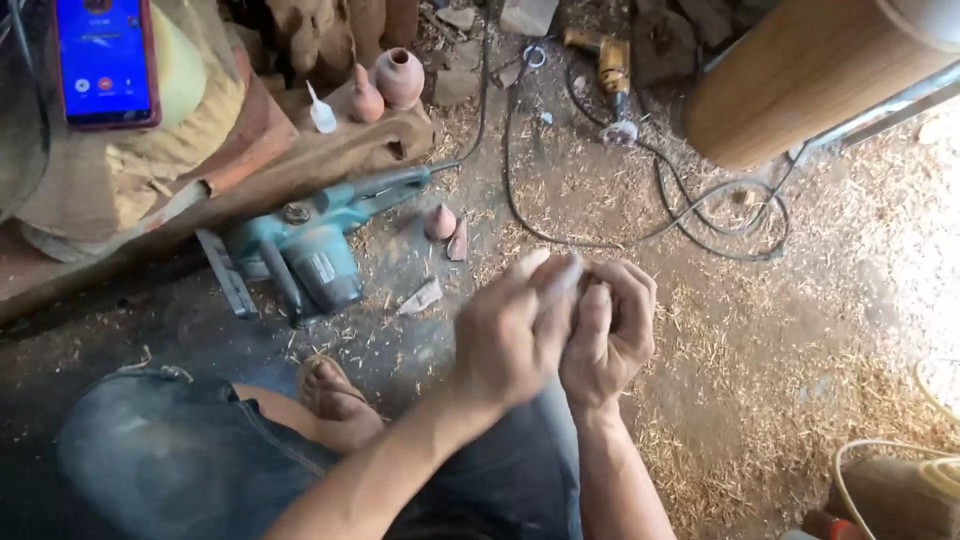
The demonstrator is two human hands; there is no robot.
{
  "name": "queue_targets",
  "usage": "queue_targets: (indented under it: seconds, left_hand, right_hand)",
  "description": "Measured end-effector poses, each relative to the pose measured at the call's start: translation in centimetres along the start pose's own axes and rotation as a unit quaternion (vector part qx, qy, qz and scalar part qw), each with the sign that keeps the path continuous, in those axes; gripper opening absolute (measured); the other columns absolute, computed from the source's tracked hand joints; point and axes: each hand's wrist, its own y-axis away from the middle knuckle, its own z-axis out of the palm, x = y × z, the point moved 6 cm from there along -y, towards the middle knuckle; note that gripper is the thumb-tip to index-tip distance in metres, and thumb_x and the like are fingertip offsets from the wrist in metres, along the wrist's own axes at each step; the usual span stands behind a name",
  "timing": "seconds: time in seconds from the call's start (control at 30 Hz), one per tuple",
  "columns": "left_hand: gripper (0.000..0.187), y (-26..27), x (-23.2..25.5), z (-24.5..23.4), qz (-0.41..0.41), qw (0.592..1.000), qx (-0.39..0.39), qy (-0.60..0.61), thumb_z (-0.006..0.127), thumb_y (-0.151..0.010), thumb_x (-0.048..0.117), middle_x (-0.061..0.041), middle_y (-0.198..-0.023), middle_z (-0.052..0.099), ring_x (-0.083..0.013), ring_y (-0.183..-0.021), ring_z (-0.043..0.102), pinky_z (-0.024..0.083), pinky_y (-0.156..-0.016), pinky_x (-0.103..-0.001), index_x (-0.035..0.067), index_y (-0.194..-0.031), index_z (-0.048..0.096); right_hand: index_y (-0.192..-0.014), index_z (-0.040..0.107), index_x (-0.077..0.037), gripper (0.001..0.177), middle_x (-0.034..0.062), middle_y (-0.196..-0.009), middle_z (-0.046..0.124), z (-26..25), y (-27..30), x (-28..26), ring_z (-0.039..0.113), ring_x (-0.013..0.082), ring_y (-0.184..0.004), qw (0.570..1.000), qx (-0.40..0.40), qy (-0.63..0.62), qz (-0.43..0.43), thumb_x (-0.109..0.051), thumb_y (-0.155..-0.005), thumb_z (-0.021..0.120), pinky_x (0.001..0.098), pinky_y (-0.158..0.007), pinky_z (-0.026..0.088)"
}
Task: Hand sanding a small wooden vessel and applying a liquid finish in a workshop environment.
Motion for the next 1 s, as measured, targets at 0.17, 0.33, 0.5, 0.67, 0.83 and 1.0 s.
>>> queue_targets:
  seconds: [0.17, 0.33, 0.5, 0.67, 0.83, 1.0]
  left_hand:
    - [0.041, -0.7, -3.8, 1.7, -0.164, 0.983, -0.066, 0.041, 0.059, -0.095, 0.038, -0.026, -0.073, 0.067, -0.0459, -0.074, 0.069, 0.051, -0.064, -0.052, -0.002, -0.090, 0.067]
    - [0.031, -1.0, -0.9, 0.1, 0.001, 1.000, 0.029, -0.004, 0.065, -0.096, 0.025, -0.022, -0.100, 0.075, -0.0395, -0.083, 0.074, 0.058, -0.068, -0.046, 0.000, -0.110, 0.075]
    - [0.050, -3.4, -6.1, 3.1, -0.328, 0.922, -0.175, 0.111, 0.056, -0.090, 0.050, 0.000, -0.035, 0.054, -0.0224, -0.049, 0.070, 0.054, -0.059, -0.033, 0.016, -0.053, 0.060]
    - [0.049, 0.1, -1.7, 2.0, -0.123, 0.992, -0.034, 0.022, 0.056, -0.097, 0.044, -0.025, -0.084, 0.066, -0.0437, -0.076, 0.071, 0.051, -0.064, -0.049, -0.001, -0.084, 0.070]
    - [0.029, 1.7, -1.4, 0.9, 0.095, 0.990, 0.109, -0.009, 0.075, -0.089, 0.026, -0.023, -0.112, 0.075, -0.0352, -0.087, 0.076, 0.059, -0.072, -0.041, 0.003, -0.073, 0.067]
    - [0.054, -2.5, -1.0, -0.5, -0.151, 0.985, -0.079, 0.031, 0.052, -0.096, 0.042, -0.028, -0.060, 0.063, -0.0512, -0.060, 0.065, 0.045, -0.053, -0.057, -0.002, -0.065, 0.060]
  right_hand:
    - [-0.103, 0.070, 0.000, 0.015, 0.0164, -0.102, 0.067, -0.4, -0.5, 0.1, 0.067, 0.0272, -0.103, 1.000, -0.018, -0.004, -0.002, -0.005, -0.099, 0.056, 0.0373, -0.088, 0.053]
    - [-0.105, 0.070, 0.002, 0.016, 0.0172, -0.099, 0.067, -0.8, 0.0, 1.6, 0.064, 0.0252, -0.100, 0.999, 0.007, -0.036, 0.029, -0.004, -0.098, 0.057, 0.0373, -0.087, 0.052]
    - [-0.107, 0.070, 0.003, 0.021, 0.0183, -0.103, 0.069, -1.3, -0.3, 2.6, 0.063, 0.0221, -0.103, 0.998, 0.000, -0.037, 0.060, -0.009, -0.100, 0.055, 0.0386, -0.092, 0.051]
    - [-0.112, 0.071, -0.002, 0.024, 0.0131, -0.101, 0.069, -1.2, 0.0, 2.0, 0.060, 0.0163, -0.101, 0.992, 0.019, -0.044, 0.116, -0.018, -0.102, 0.057, 0.0335, -0.092, 0.051]
    - [-0.117, 0.071, 0.000, 0.026, 0.0132, -0.097, 0.065, -1.4, 0.3, 2.3, 0.058, 0.0162, -0.094, 0.994, 0.001, -0.044, 0.105, -0.014, -0.097, 0.061, 0.0355, -0.085, 0.052]
    - [-0.107, 0.072, 0.006, 0.027, 0.0204, -0.100, 0.068, -0.9, -0.2, -0.2, 0.065, 0.0271, -0.098, 0.999, 0.022, -0.024, 0.017, -0.004, -0.097, 0.049, 0.0387, -0.088, 0.053]
